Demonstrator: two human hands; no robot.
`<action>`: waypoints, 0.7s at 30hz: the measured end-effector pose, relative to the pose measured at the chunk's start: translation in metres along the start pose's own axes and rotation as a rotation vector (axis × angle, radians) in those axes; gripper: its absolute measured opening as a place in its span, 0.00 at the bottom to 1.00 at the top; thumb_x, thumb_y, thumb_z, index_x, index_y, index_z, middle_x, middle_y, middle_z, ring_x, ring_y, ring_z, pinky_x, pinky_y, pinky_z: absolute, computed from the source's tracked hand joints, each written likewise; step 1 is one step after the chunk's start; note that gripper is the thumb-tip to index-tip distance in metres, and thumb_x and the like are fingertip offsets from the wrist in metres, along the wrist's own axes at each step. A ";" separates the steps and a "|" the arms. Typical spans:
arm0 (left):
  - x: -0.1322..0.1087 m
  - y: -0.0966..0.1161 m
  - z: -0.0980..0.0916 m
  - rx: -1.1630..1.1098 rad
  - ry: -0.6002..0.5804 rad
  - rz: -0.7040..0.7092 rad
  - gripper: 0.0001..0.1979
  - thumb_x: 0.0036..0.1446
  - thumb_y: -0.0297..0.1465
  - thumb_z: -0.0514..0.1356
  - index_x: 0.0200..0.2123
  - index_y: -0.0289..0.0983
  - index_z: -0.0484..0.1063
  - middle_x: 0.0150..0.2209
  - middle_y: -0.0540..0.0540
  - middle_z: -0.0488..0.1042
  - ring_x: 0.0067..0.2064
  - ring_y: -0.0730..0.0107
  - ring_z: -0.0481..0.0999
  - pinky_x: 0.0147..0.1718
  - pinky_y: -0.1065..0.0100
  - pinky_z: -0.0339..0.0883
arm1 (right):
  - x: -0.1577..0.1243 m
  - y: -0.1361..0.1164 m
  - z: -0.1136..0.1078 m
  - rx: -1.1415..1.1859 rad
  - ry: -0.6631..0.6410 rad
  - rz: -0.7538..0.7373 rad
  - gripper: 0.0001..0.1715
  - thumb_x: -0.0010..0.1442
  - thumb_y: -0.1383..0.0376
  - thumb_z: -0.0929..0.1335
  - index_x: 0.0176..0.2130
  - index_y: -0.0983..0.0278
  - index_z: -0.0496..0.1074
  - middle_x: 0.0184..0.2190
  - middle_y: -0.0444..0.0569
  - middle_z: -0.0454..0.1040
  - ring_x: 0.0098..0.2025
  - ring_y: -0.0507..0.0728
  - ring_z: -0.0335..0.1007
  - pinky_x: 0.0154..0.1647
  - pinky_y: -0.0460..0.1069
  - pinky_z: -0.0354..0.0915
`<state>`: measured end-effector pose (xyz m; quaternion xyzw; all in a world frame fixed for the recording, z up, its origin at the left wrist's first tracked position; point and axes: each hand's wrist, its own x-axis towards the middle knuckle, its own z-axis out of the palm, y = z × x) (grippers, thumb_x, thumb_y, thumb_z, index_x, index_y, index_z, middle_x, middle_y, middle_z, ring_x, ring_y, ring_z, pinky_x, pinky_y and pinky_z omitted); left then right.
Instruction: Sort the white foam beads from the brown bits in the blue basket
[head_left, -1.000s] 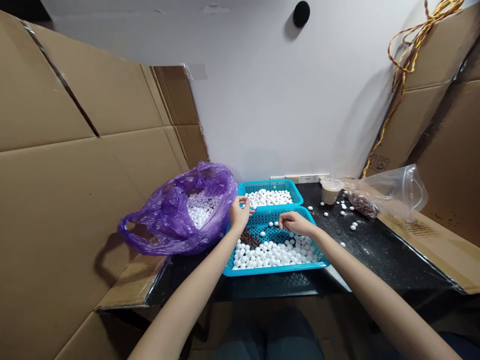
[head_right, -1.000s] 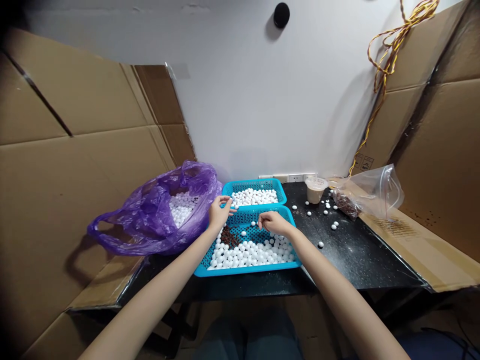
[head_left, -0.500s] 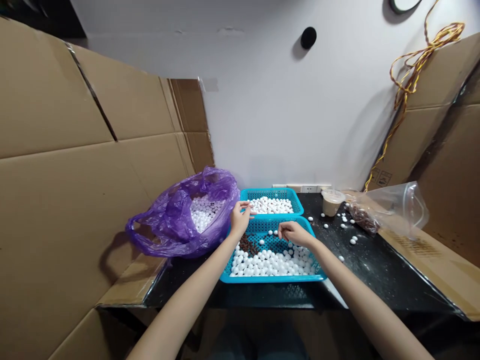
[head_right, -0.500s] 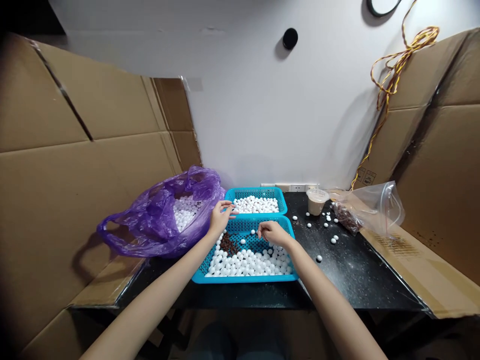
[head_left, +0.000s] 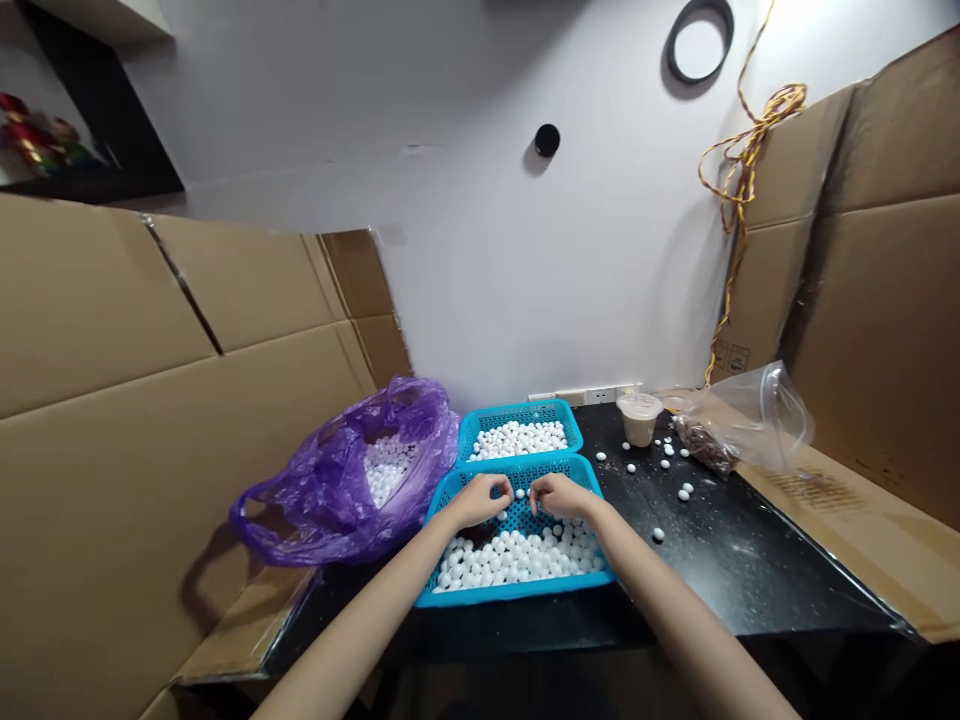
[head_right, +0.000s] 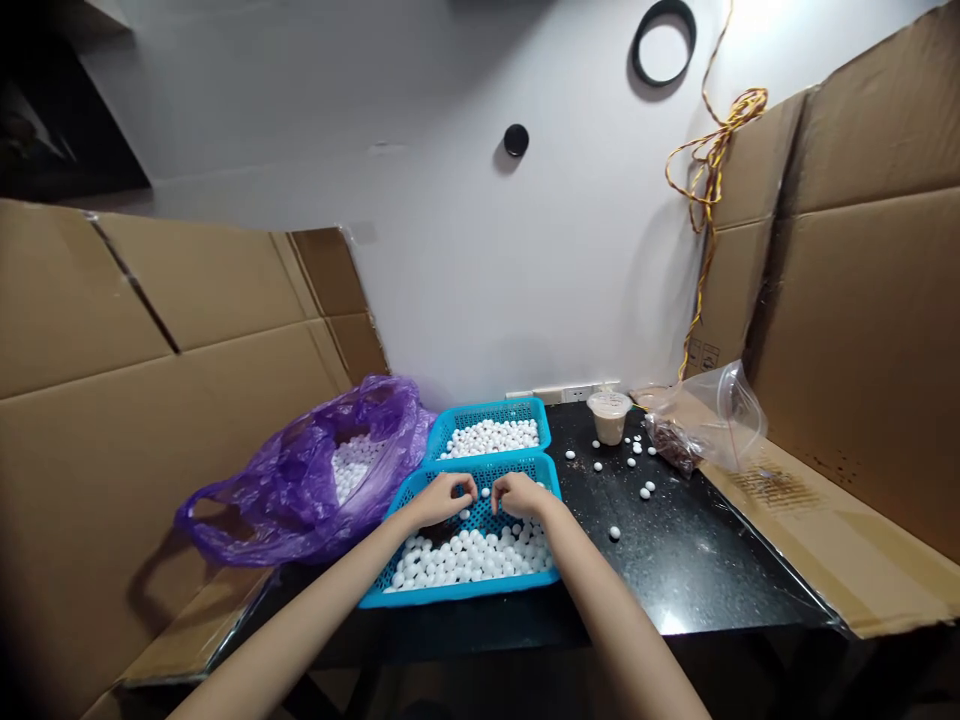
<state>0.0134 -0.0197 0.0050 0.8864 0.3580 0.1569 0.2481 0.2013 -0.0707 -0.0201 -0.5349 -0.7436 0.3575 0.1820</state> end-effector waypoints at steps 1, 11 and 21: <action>0.000 0.000 -0.001 0.026 -0.023 -0.004 0.08 0.45 0.29 0.53 0.24 0.37 0.73 0.26 0.50 0.75 0.27 0.70 0.70 0.27 0.73 0.60 | 0.000 0.000 -0.001 -0.002 -0.009 0.002 0.17 0.61 0.63 0.65 0.49 0.66 0.66 0.48 0.51 0.67 0.44 0.58 0.68 0.42 0.55 0.67; -0.002 0.006 -0.001 0.131 -0.085 -0.077 0.08 0.44 0.28 0.53 0.25 0.37 0.73 0.26 0.50 0.74 0.26 0.70 0.70 0.26 0.73 0.59 | -0.005 -0.004 -0.005 -0.018 -0.103 -0.028 0.16 0.61 0.62 0.64 0.48 0.66 0.66 0.48 0.51 0.67 0.44 0.58 0.68 0.42 0.55 0.67; 0.003 0.022 -0.007 -0.015 0.008 -0.146 0.08 0.47 0.34 0.57 0.27 0.37 0.74 0.29 0.49 0.75 0.28 0.71 0.69 0.25 0.74 0.60 | -0.008 -0.004 -0.006 -0.028 -0.098 0.058 0.16 0.62 0.63 0.64 0.49 0.65 0.66 0.48 0.52 0.67 0.44 0.57 0.68 0.42 0.55 0.67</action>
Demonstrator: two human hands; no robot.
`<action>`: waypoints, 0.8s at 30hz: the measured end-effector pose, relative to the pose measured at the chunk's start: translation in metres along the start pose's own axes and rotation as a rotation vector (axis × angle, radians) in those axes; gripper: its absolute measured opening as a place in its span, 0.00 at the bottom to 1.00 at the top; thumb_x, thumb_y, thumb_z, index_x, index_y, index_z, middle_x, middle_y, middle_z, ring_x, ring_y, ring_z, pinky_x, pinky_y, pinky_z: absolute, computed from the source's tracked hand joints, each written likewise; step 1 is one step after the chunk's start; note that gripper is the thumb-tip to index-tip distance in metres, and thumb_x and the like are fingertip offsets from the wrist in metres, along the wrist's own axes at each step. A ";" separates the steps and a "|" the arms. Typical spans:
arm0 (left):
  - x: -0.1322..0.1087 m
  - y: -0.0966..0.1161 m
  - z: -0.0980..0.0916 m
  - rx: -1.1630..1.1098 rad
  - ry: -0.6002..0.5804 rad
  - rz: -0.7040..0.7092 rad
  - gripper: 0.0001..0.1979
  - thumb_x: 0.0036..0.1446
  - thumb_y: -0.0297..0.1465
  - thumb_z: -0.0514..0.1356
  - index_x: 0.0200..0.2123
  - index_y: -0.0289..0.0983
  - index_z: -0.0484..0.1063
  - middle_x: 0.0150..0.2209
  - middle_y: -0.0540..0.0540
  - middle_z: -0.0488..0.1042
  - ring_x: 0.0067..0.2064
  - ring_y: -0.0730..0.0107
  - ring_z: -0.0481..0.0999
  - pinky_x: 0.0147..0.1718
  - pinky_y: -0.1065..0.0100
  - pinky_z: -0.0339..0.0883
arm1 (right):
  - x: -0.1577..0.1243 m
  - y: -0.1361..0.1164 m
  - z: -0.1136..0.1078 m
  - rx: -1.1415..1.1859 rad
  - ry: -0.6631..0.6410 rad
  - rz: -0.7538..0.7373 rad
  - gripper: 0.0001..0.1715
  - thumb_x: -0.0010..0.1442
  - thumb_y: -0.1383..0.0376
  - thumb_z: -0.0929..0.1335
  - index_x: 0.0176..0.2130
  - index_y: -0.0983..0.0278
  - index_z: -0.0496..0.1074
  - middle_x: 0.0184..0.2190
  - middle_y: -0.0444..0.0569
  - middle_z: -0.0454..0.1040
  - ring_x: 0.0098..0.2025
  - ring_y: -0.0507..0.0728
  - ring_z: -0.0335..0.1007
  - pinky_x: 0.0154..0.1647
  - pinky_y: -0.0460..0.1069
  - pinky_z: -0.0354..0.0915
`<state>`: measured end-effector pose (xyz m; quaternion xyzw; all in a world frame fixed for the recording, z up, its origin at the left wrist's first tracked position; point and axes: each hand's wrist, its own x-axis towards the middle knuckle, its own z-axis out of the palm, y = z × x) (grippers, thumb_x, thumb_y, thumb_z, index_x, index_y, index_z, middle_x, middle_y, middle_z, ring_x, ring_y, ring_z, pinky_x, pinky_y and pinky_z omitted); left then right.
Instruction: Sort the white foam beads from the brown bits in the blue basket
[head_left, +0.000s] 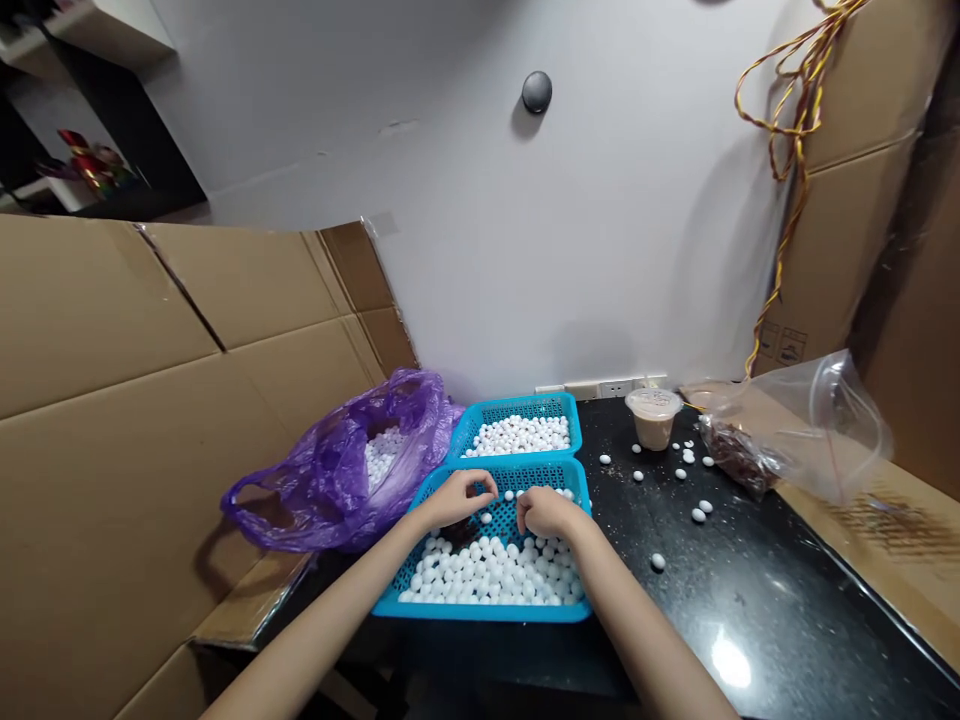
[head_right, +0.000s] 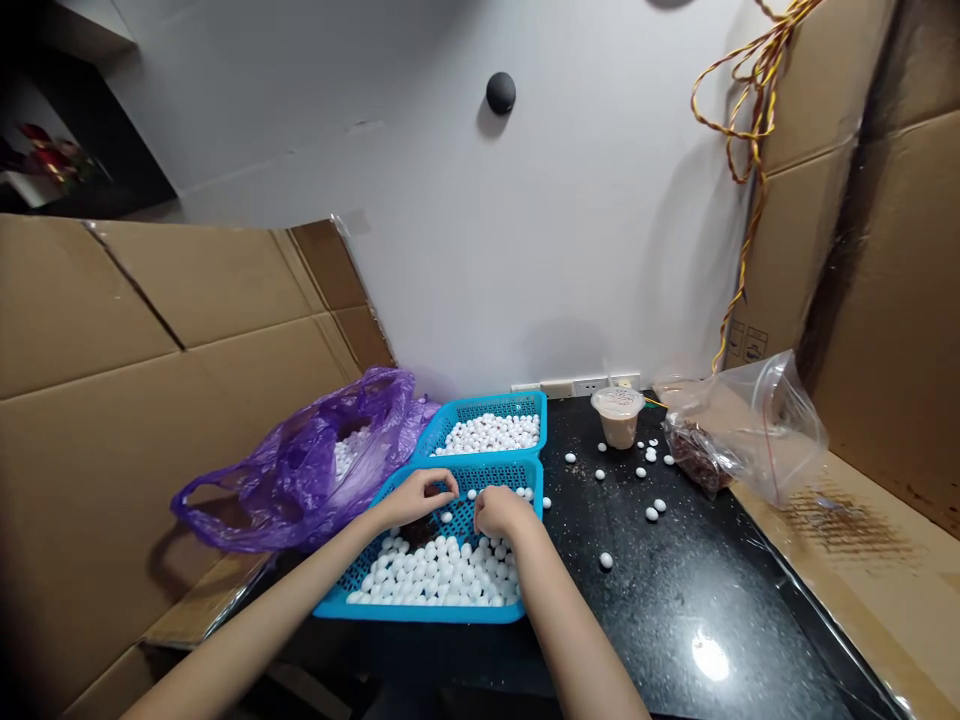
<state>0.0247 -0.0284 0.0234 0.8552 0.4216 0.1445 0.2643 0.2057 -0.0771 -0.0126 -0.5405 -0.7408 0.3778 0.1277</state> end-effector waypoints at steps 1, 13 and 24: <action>0.000 0.000 -0.002 -0.031 0.018 -0.012 0.08 0.47 0.35 0.57 0.27 0.37 0.74 0.29 0.49 0.75 0.28 0.72 0.69 0.25 0.74 0.60 | 0.000 0.001 0.001 0.000 -0.002 0.014 0.16 0.62 0.63 0.64 0.49 0.65 0.65 0.48 0.52 0.67 0.44 0.57 0.68 0.42 0.55 0.67; -0.003 -0.011 -0.011 -0.486 0.216 -0.147 0.10 0.47 0.38 0.58 0.30 0.37 0.69 0.15 0.57 0.58 0.15 0.79 0.55 0.15 0.76 0.48 | 0.006 0.009 0.009 0.066 0.127 0.092 0.15 0.41 0.79 0.59 0.21 0.65 0.71 0.25 0.50 0.74 0.33 0.57 0.68 0.27 0.45 0.55; -0.016 -0.012 0.007 -0.768 -0.013 -0.178 0.09 0.52 0.37 0.55 0.31 0.39 0.71 0.28 0.48 0.72 0.29 0.70 0.69 0.23 0.72 0.59 | 0.003 0.001 0.015 0.196 0.099 0.107 0.15 0.42 0.79 0.56 0.21 0.64 0.65 0.15 0.41 0.61 0.21 0.50 0.58 0.24 0.43 0.53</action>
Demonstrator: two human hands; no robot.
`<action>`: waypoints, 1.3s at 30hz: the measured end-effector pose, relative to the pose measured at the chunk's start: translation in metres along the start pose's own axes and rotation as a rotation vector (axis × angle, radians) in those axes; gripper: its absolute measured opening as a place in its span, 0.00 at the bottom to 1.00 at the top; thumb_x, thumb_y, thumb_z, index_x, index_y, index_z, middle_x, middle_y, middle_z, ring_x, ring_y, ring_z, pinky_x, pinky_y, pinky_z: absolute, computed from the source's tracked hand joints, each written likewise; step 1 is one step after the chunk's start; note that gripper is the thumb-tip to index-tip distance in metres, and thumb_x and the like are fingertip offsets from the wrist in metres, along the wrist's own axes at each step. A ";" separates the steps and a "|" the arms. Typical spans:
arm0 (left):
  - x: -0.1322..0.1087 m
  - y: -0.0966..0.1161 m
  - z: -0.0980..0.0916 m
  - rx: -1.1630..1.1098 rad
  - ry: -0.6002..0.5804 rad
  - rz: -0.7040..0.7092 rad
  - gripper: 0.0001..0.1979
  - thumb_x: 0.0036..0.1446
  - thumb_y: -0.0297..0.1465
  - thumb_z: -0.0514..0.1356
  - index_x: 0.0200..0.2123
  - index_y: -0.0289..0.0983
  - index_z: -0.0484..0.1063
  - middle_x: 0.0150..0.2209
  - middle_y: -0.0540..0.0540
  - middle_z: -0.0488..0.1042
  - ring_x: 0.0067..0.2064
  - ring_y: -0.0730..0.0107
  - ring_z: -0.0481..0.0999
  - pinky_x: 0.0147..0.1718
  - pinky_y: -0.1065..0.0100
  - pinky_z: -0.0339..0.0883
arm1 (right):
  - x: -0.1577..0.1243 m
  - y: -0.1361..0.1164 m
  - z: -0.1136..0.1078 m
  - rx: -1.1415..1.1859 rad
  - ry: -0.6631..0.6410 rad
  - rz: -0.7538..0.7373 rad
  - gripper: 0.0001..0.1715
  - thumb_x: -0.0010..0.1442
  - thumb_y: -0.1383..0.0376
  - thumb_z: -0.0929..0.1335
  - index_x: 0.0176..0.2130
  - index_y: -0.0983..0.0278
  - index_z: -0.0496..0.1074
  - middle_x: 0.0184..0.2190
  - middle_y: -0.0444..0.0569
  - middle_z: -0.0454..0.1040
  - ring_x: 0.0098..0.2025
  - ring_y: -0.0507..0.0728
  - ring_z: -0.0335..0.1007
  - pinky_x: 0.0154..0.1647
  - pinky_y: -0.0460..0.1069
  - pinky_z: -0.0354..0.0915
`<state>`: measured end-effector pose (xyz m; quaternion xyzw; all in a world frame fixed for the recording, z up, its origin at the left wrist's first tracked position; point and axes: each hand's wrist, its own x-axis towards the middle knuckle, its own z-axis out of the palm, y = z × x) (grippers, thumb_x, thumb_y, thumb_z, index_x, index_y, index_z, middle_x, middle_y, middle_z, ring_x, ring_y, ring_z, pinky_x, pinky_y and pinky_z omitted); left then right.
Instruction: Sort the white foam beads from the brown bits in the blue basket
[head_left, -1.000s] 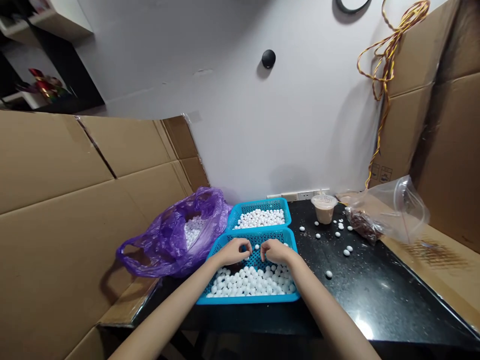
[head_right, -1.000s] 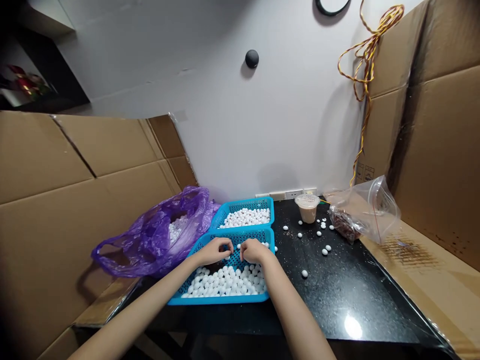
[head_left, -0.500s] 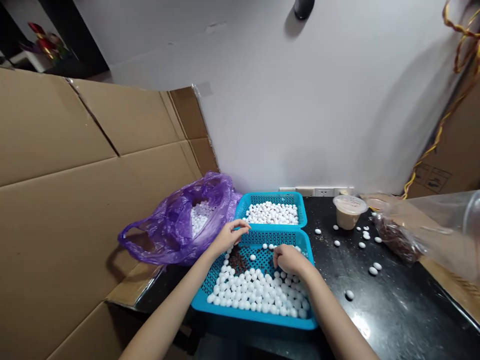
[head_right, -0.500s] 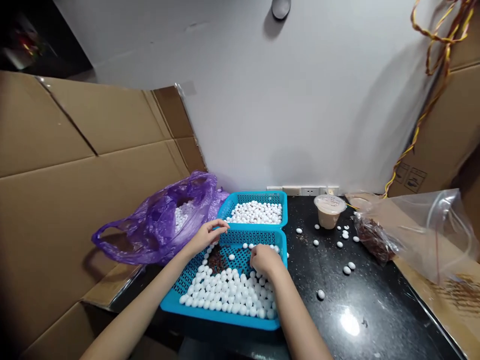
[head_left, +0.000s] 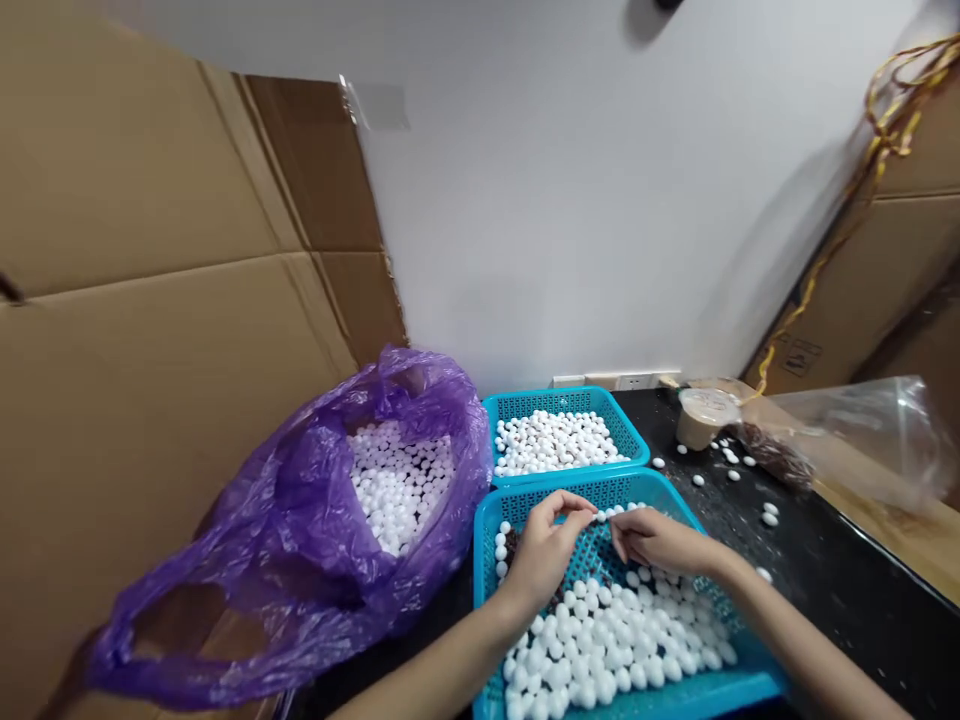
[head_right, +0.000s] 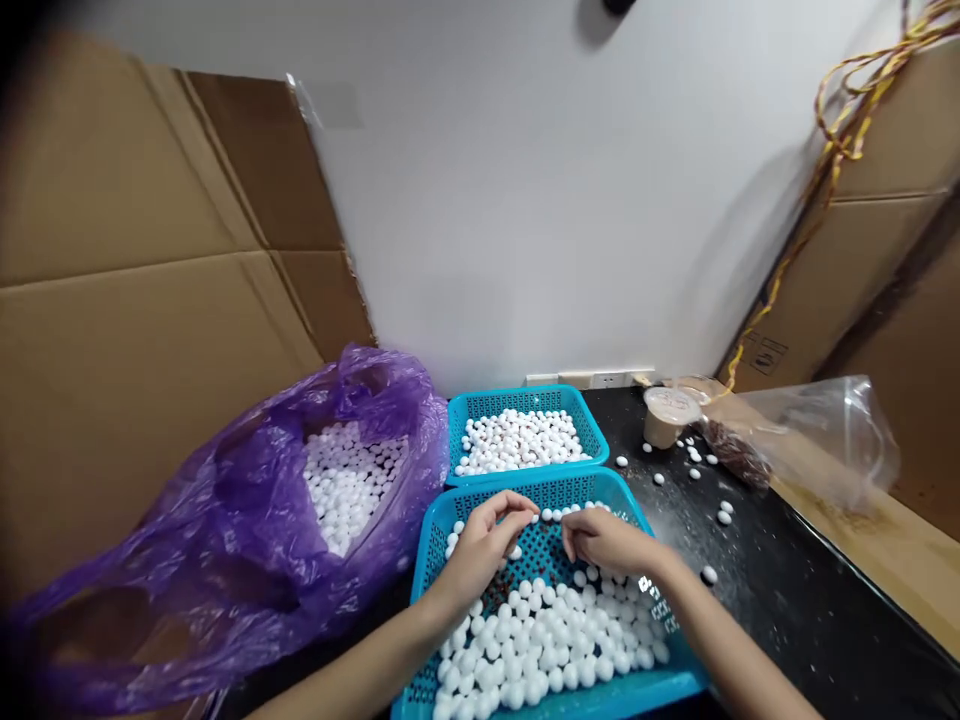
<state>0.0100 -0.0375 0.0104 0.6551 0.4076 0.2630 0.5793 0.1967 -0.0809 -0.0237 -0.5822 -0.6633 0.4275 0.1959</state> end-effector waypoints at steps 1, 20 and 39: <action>0.001 -0.002 -0.001 0.006 -0.006 -0.005 0.09 0.53 0.37 0.54 0.33 0.39 0.71 0.29 0.47 0.72 0.30 0.69 0.70 0.23 0.72 0.59 | -0.001 -0.001 0.000 0.019 0.002 0.007 0.15 0.42 0.79 0.56 0.21 0.64 0.65 0.15 0.41 0.61 0.21 0.50 0.57 0.24 0.43 0.53; 0.001 -0.012 -0.014 0.962 -0.337 0.314 0.06 0.54 0.26 0.58 0.36 0.39 0.67 0.40 0.46 0.68 0.45 0.61 0.66 0.40 0.64 0.59 | -0.014 -0.008 -0.010 0.277 0.001 -0.173 0.13 0.45 0.77 0.56 0.24 0.65 0.65 0.20 0.42 0.64 0.24 0.50 0.59 0.27 0.44 0.55; 0.010 -0.011 0.009 1.199 -0.413 0.484 0.05 0.59 0.22 0.52 0.33 0.34 0.66 0.33 0.47 0.69 0.37 0.65 0.67 0.35 0.66 0.58 | -0.024 -0.019 -0.020 0.085 0.072 -0.270 0.14 0.51 0.78 0.58 0.32 0.64 0.67 0.27 0.43 0.67 0.28 0.51 0.60 0.28 0.45 0.55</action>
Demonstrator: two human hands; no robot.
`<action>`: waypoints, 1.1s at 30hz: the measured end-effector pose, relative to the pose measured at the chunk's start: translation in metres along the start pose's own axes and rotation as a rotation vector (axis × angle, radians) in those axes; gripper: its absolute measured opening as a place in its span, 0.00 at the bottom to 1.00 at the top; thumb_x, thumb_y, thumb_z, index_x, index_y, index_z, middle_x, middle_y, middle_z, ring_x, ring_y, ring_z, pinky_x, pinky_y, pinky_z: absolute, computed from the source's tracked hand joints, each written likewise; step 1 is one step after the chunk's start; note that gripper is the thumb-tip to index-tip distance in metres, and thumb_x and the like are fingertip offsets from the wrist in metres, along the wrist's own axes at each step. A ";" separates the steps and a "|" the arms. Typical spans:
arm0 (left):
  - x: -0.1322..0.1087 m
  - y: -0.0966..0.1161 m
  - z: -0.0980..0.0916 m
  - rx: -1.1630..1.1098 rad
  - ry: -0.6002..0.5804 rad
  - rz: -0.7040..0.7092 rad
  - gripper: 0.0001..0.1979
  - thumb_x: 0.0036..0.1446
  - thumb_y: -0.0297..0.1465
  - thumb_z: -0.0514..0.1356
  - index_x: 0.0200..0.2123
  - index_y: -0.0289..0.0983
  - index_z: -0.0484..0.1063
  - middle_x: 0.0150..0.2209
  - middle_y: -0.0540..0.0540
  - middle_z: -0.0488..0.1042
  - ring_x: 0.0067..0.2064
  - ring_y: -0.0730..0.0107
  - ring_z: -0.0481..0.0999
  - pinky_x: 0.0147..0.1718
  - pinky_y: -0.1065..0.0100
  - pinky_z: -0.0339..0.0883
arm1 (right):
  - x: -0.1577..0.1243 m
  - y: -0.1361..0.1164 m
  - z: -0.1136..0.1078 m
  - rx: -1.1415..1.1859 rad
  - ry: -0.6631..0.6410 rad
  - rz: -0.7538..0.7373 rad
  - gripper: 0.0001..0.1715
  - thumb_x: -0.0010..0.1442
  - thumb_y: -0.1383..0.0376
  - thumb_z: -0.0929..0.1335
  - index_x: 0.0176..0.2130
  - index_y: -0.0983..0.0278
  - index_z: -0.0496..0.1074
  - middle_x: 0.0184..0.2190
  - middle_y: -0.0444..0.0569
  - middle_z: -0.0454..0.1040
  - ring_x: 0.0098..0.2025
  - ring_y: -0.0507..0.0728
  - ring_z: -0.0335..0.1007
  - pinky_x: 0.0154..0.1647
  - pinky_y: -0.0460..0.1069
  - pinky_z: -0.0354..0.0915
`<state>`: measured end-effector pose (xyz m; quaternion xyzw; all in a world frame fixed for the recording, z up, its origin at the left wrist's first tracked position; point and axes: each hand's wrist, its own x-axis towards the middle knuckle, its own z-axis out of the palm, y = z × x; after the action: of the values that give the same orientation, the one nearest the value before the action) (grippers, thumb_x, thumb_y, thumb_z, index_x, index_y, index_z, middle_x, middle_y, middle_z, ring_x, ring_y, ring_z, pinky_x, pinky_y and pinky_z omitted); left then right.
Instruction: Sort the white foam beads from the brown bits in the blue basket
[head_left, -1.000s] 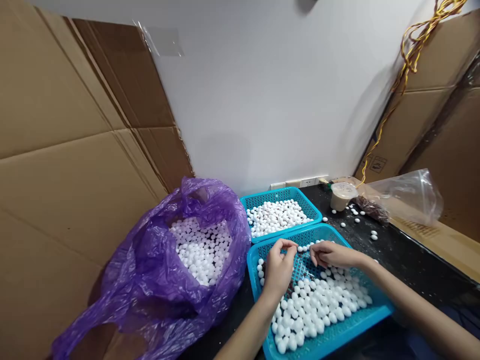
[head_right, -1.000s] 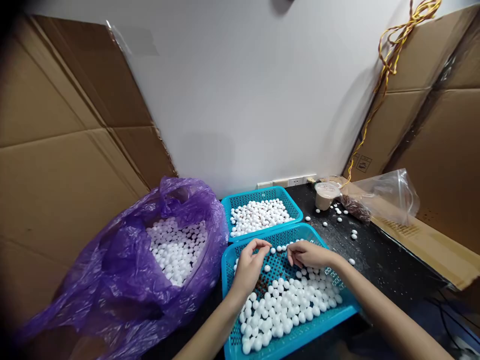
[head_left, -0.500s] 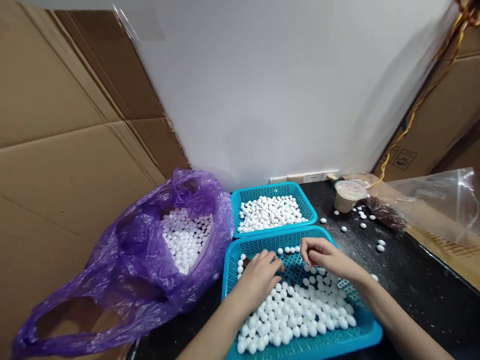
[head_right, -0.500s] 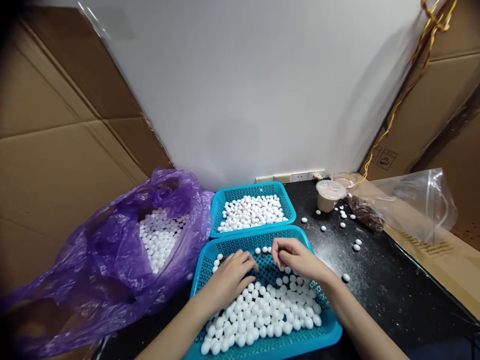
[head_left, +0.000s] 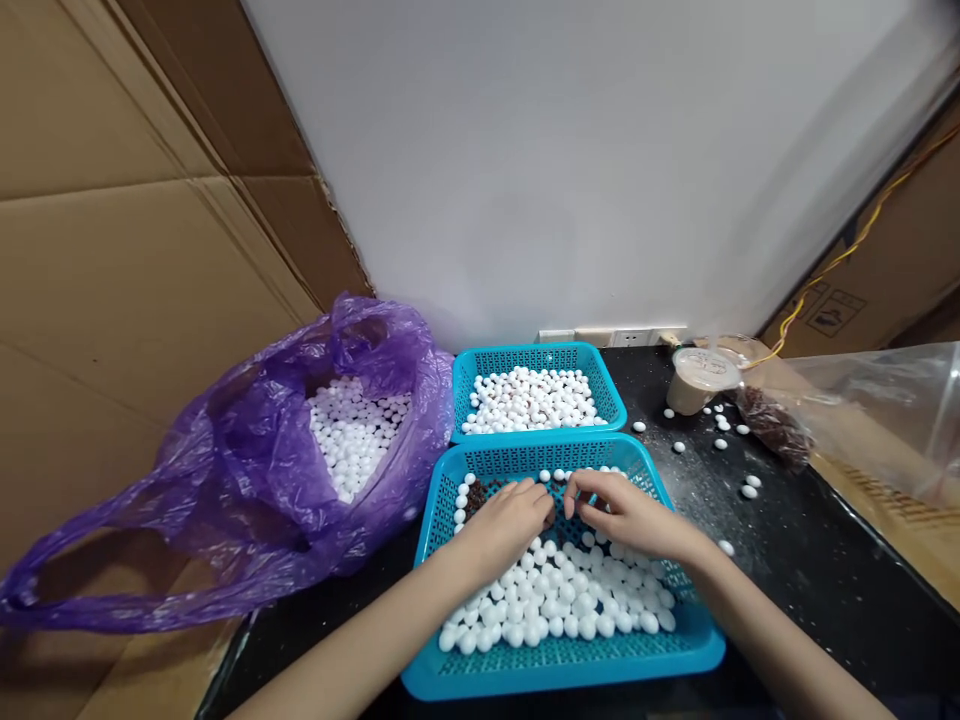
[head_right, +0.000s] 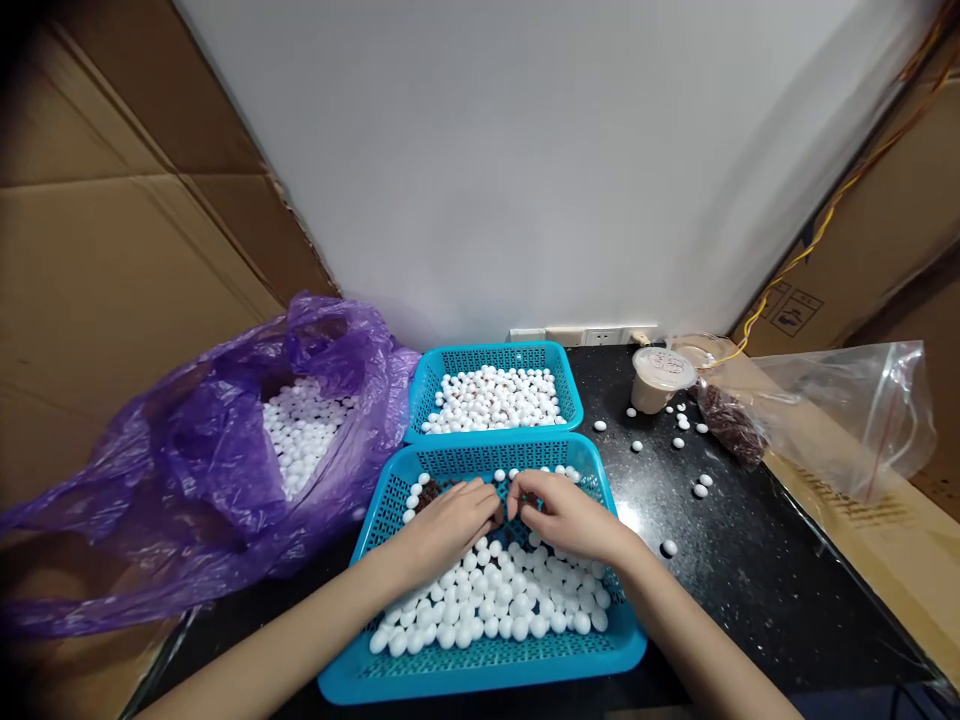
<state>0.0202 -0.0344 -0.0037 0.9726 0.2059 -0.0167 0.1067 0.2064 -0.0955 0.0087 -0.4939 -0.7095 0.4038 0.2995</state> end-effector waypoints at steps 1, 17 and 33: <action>0.000 0.000 0.000 0.022 0.000 0.014 0.06 0.60 0.22 0.51 0.33 0.34 0.66 0.33 0.47 0.69 0.37 0.65 0.67 0.36 0.66 0.58 | -0.001 -0.003 -0.001 -0.066 -0.015 -0.005 0.14 0.52 0.77 0.58 0.32 0.64 0.68 0.28 0.44 0.68 0.28 0.51 0.60 0.29 0.45 0.55; 0.002 0.000 -0.129 -0.341 0.232 -0.001 0.06 0.62 0.30 0.49 0.36 0.37 0.64 0.36 0.48 0.67 0.39 0.67 0.66 0.39 0.66 0.59 | 0.011 -0.046 -0.035 -0.427 -0.162 -0.115 0.06 0.54 0.69 0.67 0.36 0.63 0.72 0.34 0.47 0.74 0.34 0.54 0.69 0.32 0.46 0.61; -0.002 0.018 -0.138 -1.631 0.348 -0.017 0.08 0.55 0.34 0.58 0.32 0.34 0.66 0.30 0.47 0.65 0.33 0.73 0.64 0.33 0.72 0.58 | 0.024 -0.091 -0.050 0.748 0.235 -0.303 0.09 0.54 0.68 0.70 0.38 0.58 0.73 0.36 0.46 0.69 0.38 0.53 0.69 0.36 0.46 0.68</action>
<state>0.0241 -0.0212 0.1347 0.5774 0.1741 0.2875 0.7441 0.1982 -0.0762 0.1134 -0.2838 -0.5394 0.5258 0.5933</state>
